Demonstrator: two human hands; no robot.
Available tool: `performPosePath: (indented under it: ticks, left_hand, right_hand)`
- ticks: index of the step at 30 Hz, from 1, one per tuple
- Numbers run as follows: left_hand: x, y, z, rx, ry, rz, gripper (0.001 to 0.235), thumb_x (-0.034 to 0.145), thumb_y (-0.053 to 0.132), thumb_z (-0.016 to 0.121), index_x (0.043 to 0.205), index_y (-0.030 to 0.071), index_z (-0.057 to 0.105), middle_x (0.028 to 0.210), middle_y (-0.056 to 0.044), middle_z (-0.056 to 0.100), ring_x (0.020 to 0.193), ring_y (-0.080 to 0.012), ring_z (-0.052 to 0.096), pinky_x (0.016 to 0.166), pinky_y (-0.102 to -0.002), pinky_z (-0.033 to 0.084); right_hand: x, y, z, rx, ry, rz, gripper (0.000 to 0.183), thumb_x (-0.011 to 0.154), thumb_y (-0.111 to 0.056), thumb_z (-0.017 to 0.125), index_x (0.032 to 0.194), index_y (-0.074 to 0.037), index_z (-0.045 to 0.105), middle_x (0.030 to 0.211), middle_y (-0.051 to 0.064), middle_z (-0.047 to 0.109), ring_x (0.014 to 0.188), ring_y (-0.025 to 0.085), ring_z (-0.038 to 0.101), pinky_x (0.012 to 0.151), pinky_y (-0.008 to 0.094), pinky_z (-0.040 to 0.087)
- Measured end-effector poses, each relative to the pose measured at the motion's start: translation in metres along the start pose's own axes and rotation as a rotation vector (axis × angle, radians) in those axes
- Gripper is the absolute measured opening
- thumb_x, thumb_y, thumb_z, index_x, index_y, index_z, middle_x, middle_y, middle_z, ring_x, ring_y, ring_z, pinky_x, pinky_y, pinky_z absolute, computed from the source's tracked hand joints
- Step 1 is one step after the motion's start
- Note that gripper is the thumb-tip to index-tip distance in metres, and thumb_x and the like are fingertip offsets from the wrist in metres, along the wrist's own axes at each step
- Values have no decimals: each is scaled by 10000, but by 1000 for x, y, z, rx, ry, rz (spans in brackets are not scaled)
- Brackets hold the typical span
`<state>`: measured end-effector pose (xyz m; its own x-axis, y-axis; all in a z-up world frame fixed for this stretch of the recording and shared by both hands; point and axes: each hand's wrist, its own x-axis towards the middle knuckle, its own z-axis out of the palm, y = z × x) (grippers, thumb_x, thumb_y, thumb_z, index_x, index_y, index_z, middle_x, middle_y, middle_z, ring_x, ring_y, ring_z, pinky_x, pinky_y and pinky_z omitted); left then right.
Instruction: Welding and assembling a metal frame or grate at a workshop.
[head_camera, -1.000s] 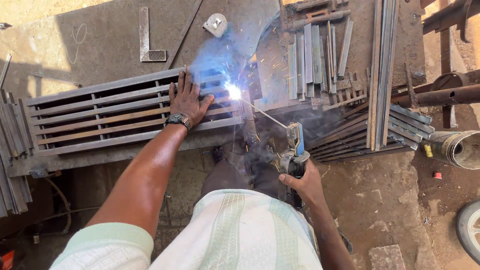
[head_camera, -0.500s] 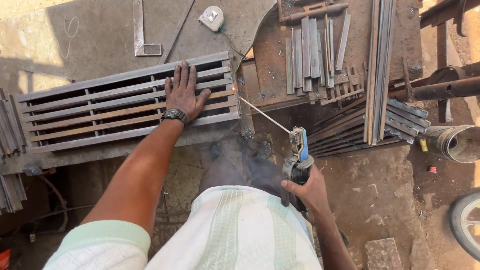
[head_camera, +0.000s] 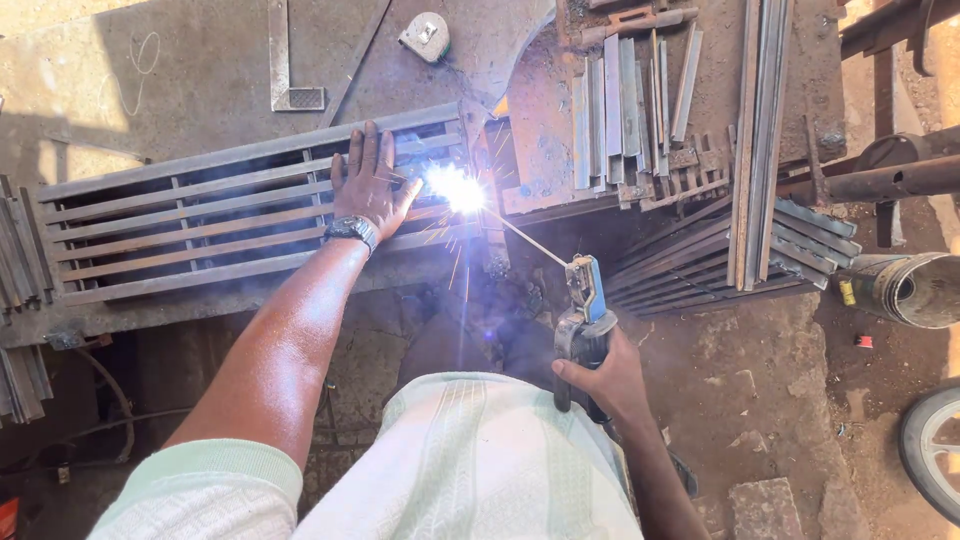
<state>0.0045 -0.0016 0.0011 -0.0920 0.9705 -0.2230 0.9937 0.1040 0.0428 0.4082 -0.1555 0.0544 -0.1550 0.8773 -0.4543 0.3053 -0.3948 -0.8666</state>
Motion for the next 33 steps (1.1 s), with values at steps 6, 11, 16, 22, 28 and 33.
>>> performPosePath:
  ticks: [6,11,16,22,28,33]
  left_hand:
    - [0,-2,0,-18,2,21,890,969,654,433,1644,118,212,1730,-131,90,1586,-323,98,1231,-605,89]
    - [-1,6,-16,-40,-58,-16,906,952,671,427,1639,129,191,1731,-120,68,1592,-309,69,1239,-596,68]
    - [2,-1,-1,-23,-62,-2,912,963,679,403,1641,116,167,1724,-126,54,1587,-306,49,1229,-601,56]
    - [-4,1,-6,-45,-25,-7,920,969,708,364,1658,133,163,1742,-102,67,1605,-294,68,1257,-588,62]
    - [-1,0,-3,-57,-47,0,918,974,716,354,1658,142,146,1737,-100,46,1597,-297,41,1249,-583,41]
    - [-2,2,-7,-26,-53,-5,913,975,678,365,1666,128,133,1749,-106,29,1607,-289,22,1253,-580,35]
  right_hand:
    - [1,12,-1,-78,5,-77,718,606,-313,896,1210,-13,649,1053,107,736,972,212,713,890,357,551]
    - [1,8,-1,-39,-18,-71,722,601,-330,892,1205,-19,646,1034,98,740,950,205,721,875,347,567]
    - [3,18,-3,-55,-21,-28,728,594,-351,884,1202,-25,650,1021,100,740,936,207,716,871,351,566]
    - [7,21,-8,-5,-25,-39,740,613,-382,844,1239,-39,650,1074,94,721,1001,208,679,916,357,528]
    - [9,51,-5,57,8,14,733,641,-331,836,1285,-34,651,1093,80,719,1016,195,677,919,345,525]
    - [4,57,-7,396,195,-97,784,721,-349,887,1355,-16,568,1032,45,673,938,167,664,863,323,557]
